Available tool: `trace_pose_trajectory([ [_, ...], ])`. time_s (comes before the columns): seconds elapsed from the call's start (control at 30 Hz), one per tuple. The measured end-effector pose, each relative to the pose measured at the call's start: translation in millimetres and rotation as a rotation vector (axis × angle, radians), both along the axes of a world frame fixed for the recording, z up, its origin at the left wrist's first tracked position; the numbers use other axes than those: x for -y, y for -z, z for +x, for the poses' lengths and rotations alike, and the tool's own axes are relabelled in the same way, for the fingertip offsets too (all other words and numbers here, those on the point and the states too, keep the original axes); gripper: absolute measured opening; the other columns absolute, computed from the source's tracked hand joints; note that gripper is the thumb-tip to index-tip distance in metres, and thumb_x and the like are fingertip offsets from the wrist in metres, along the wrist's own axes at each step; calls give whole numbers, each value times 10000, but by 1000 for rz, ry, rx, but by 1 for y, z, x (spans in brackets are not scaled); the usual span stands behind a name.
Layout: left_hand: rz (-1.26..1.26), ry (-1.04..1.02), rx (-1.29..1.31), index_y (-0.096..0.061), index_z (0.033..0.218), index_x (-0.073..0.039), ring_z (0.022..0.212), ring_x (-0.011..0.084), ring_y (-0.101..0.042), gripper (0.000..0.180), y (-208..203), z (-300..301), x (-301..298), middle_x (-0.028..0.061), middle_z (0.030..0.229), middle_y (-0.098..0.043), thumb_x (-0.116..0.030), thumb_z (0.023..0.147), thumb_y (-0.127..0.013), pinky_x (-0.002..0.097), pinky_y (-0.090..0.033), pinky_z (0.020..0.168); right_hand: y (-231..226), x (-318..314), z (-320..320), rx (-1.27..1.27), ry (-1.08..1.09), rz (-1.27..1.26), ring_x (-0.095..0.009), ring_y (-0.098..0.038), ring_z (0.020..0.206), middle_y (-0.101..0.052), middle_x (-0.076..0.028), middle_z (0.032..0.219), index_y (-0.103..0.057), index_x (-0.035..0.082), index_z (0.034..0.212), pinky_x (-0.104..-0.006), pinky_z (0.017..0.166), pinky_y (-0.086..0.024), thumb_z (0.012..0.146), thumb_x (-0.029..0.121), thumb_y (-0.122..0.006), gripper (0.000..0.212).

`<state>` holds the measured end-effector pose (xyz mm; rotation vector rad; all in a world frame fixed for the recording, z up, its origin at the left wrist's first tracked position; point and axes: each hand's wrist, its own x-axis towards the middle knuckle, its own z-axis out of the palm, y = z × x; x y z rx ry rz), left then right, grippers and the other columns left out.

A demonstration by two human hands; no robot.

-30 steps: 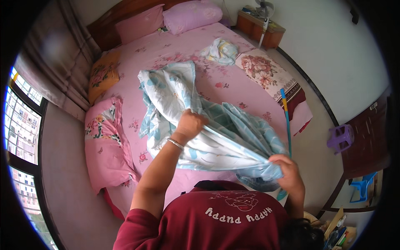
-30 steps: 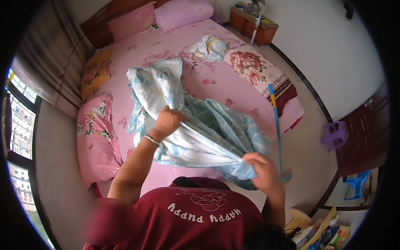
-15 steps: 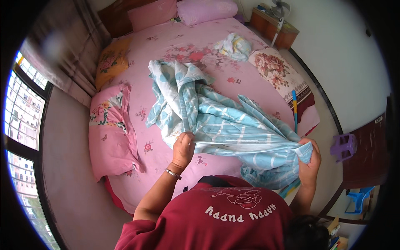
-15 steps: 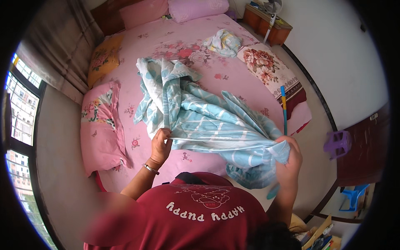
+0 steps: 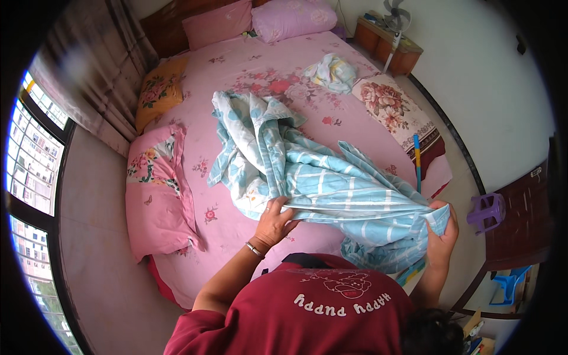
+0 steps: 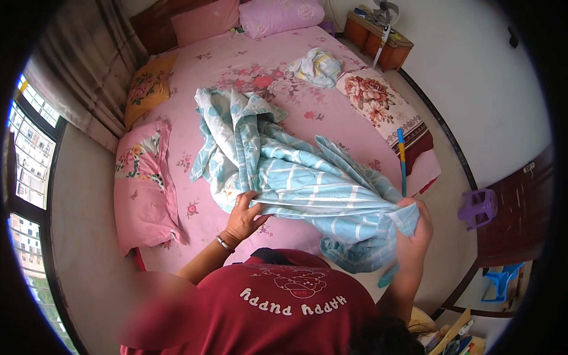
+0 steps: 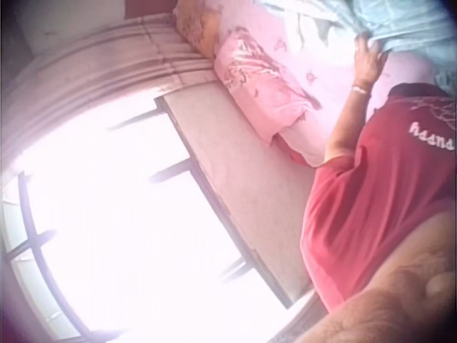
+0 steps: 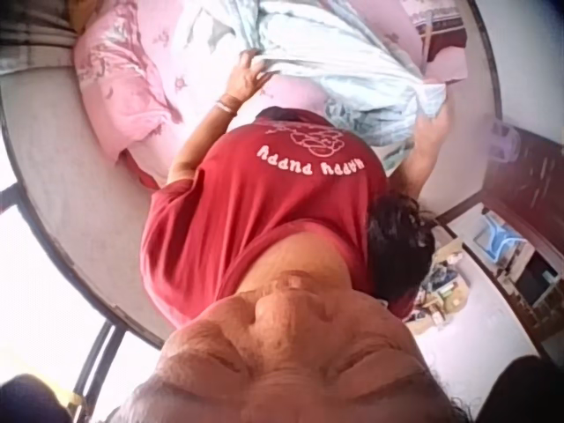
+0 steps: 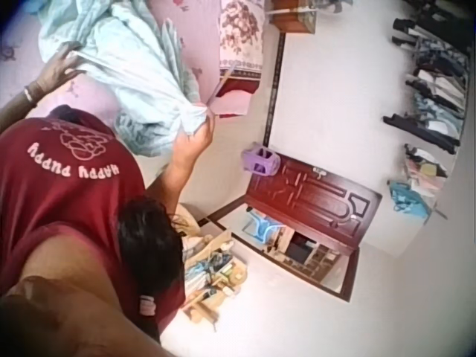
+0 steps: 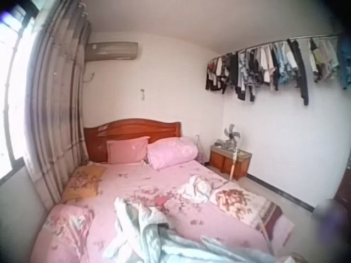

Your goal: The person folds a dark blue rectangular item on a bed and places it on a nearby table. They then pick up a light blue patterned quilt, shake it out, and fold it into a neat rectangular shape on the bed.

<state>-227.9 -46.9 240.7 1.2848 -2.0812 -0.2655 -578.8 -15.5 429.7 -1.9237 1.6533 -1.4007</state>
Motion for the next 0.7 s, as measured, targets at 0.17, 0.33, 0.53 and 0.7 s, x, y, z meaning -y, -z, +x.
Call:
trace_pose_trajectory([
  [0.17, 28, 45, 160, -682, 885, -125, 1061, 294, -498, 164, 22, 6, 14, 66, 1134, -552, -164, 729, -711, 410, -453, 911, -1, -5, 2, 23, 23, -60, -162, -561, 809, -571, -54, 856, -582, 1, 930, -264, 786, -444, 747, -68, -629, 201],
  [0.33, -48, 5, 288, -739, 856, -179, 1080, 237, -544, 202, 24, 11, 31, 45, 1029, -583, -131, 660, -730, 394, -452, 945, -4, -10, -2, -45, -8, -69, -184, -578, 823, -583, -78, 876, -592, 0, 960, -277, 797, -450, 765, -51, -631, 205],
  [0.53, -147, -476, -392, -574, 803, 1, 792, 377, -596, 61, -41, 45, 105, 222, 786, -587, 31, 758, -545, 432, -485, 698, 13, 18, -22, -53, 196, -87, -195, -591, 943, -622, -93, 1011, -601, -3, 1107, -308, 879, -452, 815, -19, -648, 296],
  [0.7, -835, -402, -453, -618, 837, 14, 741, 265, -511, 127, -219, 31, 59, 107, 822, -552, 71, 724, -625, 350, -433, 653, -35, 25, -14, 408, 361, -290, -160, -586, 977, -633, -53, 1078, -603, 9, 1143, -297, 901, -453, 876, 37, -635, 270],
])
